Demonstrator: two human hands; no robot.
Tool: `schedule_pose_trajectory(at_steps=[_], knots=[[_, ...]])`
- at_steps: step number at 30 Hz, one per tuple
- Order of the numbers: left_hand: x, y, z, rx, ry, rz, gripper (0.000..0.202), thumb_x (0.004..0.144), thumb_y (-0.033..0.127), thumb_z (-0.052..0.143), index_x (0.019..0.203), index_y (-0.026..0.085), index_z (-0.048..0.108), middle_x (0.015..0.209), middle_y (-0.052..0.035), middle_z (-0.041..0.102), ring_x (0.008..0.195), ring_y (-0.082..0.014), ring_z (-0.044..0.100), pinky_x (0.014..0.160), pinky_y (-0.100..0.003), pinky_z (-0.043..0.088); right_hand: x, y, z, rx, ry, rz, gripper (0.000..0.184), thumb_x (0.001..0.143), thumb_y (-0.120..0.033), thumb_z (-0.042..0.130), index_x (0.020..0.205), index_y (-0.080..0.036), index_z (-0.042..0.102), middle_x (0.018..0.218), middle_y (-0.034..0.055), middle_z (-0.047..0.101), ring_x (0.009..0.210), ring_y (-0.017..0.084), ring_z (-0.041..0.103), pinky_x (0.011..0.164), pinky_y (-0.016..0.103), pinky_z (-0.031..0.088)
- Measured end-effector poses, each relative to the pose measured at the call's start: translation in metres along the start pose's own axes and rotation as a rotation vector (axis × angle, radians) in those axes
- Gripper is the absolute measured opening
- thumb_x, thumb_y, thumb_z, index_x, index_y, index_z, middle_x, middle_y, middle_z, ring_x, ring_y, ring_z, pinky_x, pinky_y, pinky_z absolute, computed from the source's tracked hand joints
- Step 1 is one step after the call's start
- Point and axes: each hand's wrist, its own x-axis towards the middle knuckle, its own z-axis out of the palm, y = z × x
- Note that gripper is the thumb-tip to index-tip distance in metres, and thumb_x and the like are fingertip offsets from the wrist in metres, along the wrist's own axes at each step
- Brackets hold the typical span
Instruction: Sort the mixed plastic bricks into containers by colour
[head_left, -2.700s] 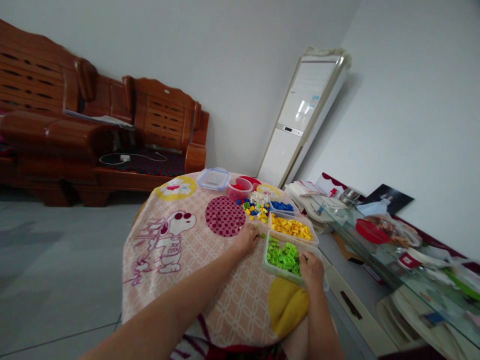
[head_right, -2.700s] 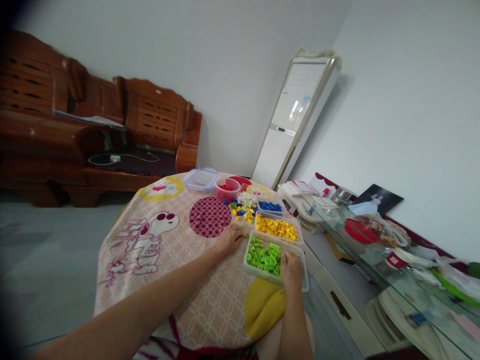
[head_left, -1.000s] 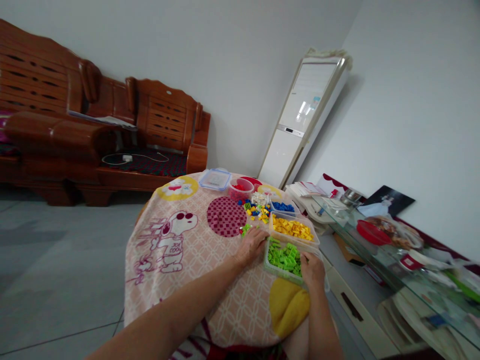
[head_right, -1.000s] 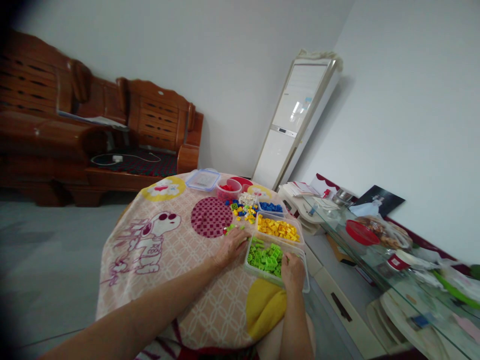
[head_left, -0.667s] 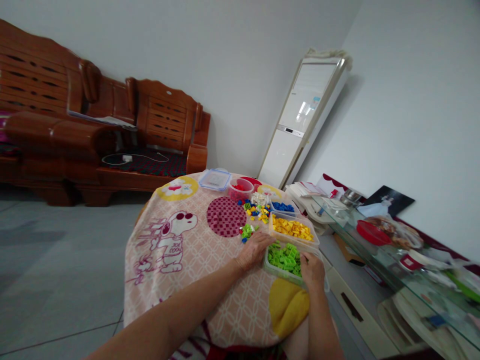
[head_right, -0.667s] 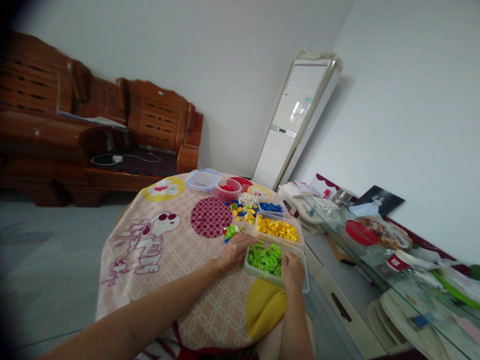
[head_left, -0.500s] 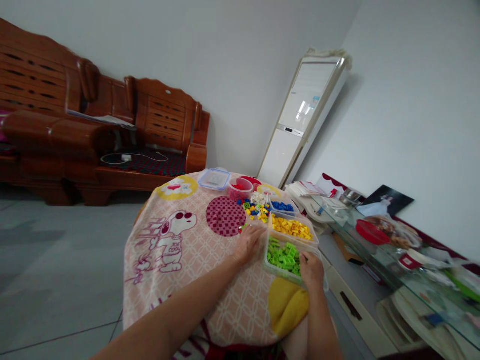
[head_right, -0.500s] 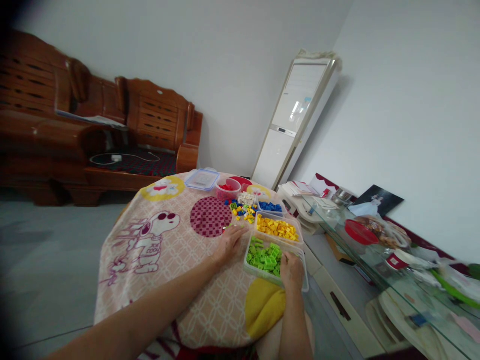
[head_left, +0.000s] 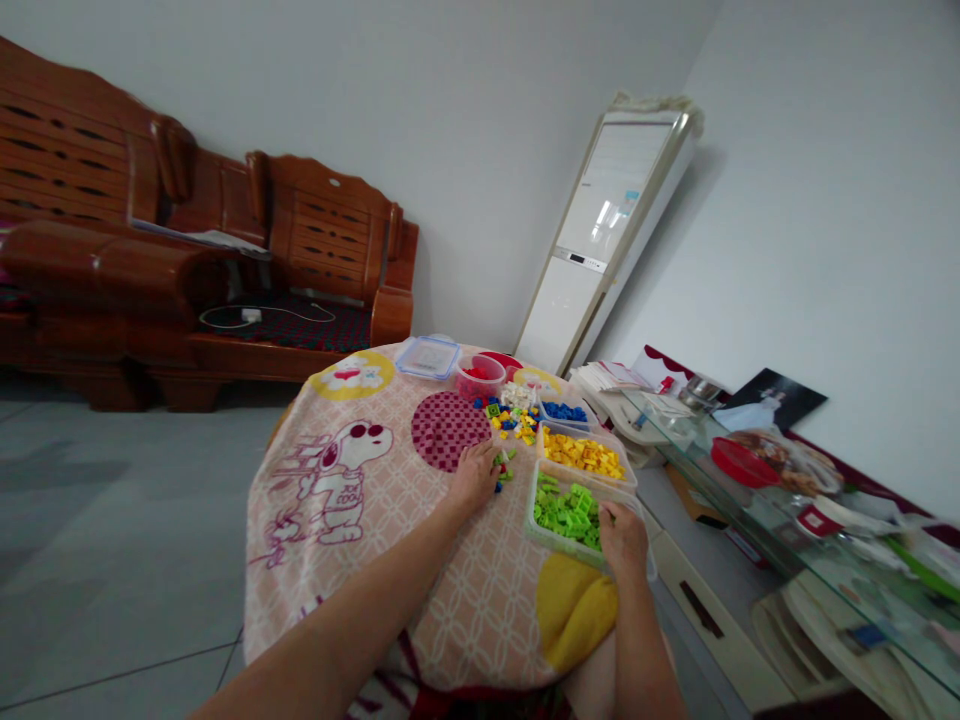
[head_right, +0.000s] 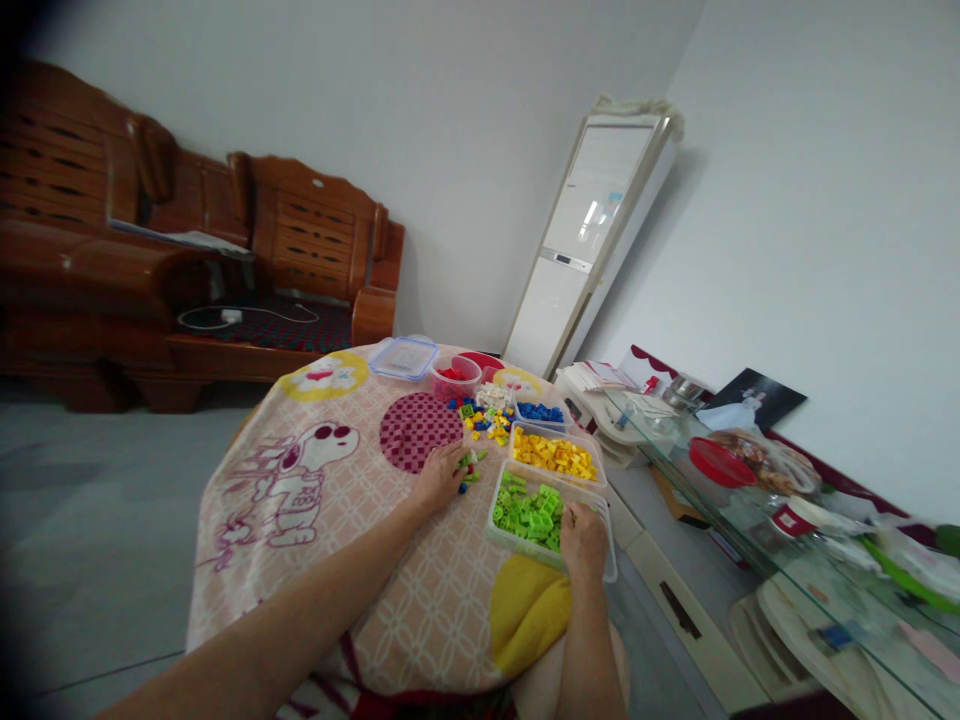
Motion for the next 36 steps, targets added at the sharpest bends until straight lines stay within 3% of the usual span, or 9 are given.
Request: schedule_pose_trajectory(at_steps=[7, 14, 20, 28, 36], knots=[[0.001, -0.0033, -0.0004, -0.071, 0.041, 0.033, 0.014, 0.084, 0.015, 0.056, 0.097, 0.018, 0.063, 0.102, -0.0074, 0.068, 0.103, -0.0209, 0.061, 0.097, -0.037, 0.044, -0.001, 0.0026, 0.003, -0.007, -0.005, 0.005, 0.033, 0.091, -0.024, 0.043, 0.088, -0.017, 0.076, 0.085, 0.009, 0.073, 0.075, 0.018, 0.06, 0.07, 0.027, 0.038], [-0.0011, -0.0042, 0.0005, -0.122, 0.099, -0.012, 0.019, 0.084, 0.015, 0.056, 0.102, 0.017, 0.062, 0.101, -0.0074, 0.067, 0.099, -0.0191, 0.062, 0.094, -0.035, 0.048, -0.0001, 0.0025, 0.0023, 0.019, 0.001, -0.007, 0.033, 0.09, -0.025, 0.044, 0.086, -0.018, 0.076, 0.083, 0.0083, 0.073, 0.075, 0.018, 0.061, 0.07, 0.027, 0.039], [-0.0005, -0.0017, -0.0026, -0.079, 0.044, 0.01, 0.02, 0.083, 0.014, 0.054, 0.099, 0.017, 0.067, 0.099, -0.0093, 0.068, 0.098, -0.0204, 0.064, 0.094, -0.038, 0.05, -0.0007, 0.0013, 0.0019, 0.015, 0.007, -0.001, 0.034, 0.091, -0.025, 0.043, 0.089, -0.018, 0.076, 0.086, 0.009, 0.074, 0.076, 0.019, 0.062, 0.071, 0.028, 0.039], [-0.0009, -0.0028, -0.0018, -0.09, 0.038, 0.015, 0.014, 0.084, 0.013, 0.055, 0.095, 0.018, 0.062, 0.093, -0.0068, 0.071, 0.092, -0.0191, 0.065, 0.089, -0.038, 0.052, -0.0003, 0.0022, 0.0024, 0.0, -0.021, 0.02, 0.034, 0.091, -0.025, 0.043, 0.088, -0.018, 0.076, 0.083, 0.0085, 0.073, 0.077, 0.019, 0.061, 0.071, 0.028, 0.038], [-0.0014, -0.0023, -0.0007, -0.218, 0.12, -0.008, 0.016, 0.085, 0.016, 0.055, 0.098, 0.018, 0.063, 0.099, -0.0085, 0.072, 0.09, -0.018, 0.066, 0.088, -0.037, 0.053, 0.0, 0.002, 0.0024, 0.013, -0.018, 0.017, 0.036, 0.091, -0.025, 0.042, 0.088, -0.017, 0.076, 0.085, 0.0088, 0.073, 0.075, 0.019, 0.06, 0.07, 0.028, 0.038]])
